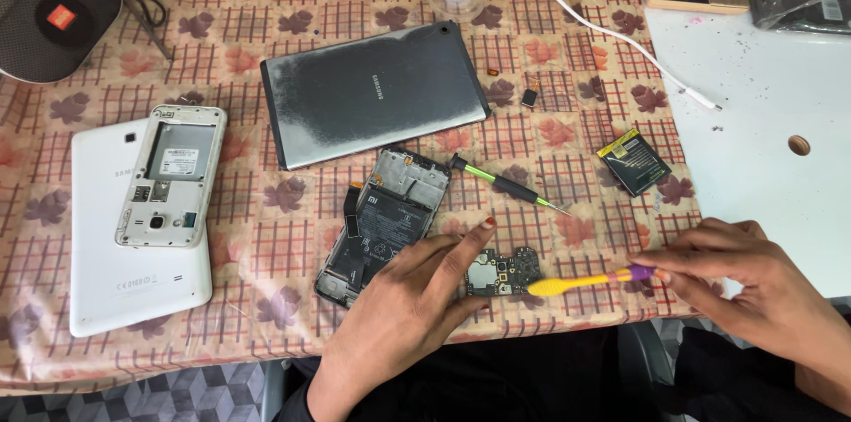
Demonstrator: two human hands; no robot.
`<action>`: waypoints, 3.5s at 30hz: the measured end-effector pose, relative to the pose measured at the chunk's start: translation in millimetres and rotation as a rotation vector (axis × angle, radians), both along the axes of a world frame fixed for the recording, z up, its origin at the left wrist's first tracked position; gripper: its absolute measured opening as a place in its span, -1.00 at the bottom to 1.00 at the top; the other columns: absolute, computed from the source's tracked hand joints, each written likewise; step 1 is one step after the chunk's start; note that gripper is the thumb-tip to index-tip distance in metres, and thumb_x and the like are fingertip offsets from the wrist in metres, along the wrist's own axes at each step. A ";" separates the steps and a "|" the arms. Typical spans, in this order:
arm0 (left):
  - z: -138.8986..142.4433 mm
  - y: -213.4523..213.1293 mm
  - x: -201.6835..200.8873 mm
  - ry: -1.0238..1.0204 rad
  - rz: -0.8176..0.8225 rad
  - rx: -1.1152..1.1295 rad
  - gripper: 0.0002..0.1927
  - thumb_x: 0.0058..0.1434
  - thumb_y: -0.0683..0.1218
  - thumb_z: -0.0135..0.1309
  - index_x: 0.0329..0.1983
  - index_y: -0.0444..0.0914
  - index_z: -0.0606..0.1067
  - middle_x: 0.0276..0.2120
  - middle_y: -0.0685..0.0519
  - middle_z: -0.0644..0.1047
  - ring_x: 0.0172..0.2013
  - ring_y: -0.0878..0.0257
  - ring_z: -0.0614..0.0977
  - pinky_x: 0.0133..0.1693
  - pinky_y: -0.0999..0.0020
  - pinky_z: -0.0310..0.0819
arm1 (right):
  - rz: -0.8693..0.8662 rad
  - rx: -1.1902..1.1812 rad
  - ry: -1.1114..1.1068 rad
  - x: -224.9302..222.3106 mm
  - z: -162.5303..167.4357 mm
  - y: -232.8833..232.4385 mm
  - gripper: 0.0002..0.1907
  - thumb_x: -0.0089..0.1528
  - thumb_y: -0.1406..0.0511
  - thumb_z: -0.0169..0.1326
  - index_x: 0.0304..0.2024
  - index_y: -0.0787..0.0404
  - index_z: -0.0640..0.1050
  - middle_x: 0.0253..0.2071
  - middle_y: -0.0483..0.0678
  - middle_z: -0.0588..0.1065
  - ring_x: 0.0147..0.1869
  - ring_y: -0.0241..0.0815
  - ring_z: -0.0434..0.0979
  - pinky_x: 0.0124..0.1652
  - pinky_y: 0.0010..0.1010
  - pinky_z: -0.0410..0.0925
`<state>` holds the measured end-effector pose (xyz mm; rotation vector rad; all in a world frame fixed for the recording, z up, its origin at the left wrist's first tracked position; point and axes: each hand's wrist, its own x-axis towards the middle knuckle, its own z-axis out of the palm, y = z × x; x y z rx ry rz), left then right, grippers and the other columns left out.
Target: The person disassembles a smartphone, cleans the motherboard with a brush, and reassembles the device. They then move to a tablet, remove the back cover, and begin unscrewing internal components.
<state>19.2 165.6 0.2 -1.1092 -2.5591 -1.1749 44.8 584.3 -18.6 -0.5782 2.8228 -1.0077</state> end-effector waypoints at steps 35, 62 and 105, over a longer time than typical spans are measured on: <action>5.4 37.9 62.2 0.493 -0.156 0.414 -0.70 0.26 0.02 0.23 -0.01 -0.20 0.60 -0.02 0.06 0.58 0.06 0.18 0.58 0.15 0.10 0.42 | -0.243 0.159 0.162 -1.6 29.5 -85.8 -0.61 0.11 0.34 0.22 0.02 0.04 0.67 -0.46 -0.19 0.50 -0.39 -0.31 0.37 -0.36 -0.46 0.22; -49.0 15.3 47.8 0.468 0.315 -0.102 -0.61 0.28 0.07 0.25 0.07 -0.22 0.60 0.08 0.05 0.58 0.15 0.14 0.57 0.23 0.03 0.36 | -0.159 0.203 0.432 3.3 19.1 -104.5 -0.63 0.09 0.28 0.25 -0.03 -0.10 0.67 -0.38 -0.32 0.53 -0.34 -0.43 0.37 -0.16 -0.34 0.01; -57.2 11.9 52.1 0.361 0.259 -0.075 -0.46 0.29 0.17 0.24 0.17 -0.27 0.56 0.15 -0.01 0.54 0.23 0.10 0.51 0.26 0.03 0.30 | -0.239 0.384 0.502 29.1 7.4 -78.6 -0.66 0.11 0.25 0.26 -0.04 -0.09 0.67 -0.37 -0.35 0.55 -0.25 -0.42 0.41 0.01 -0.31 0.03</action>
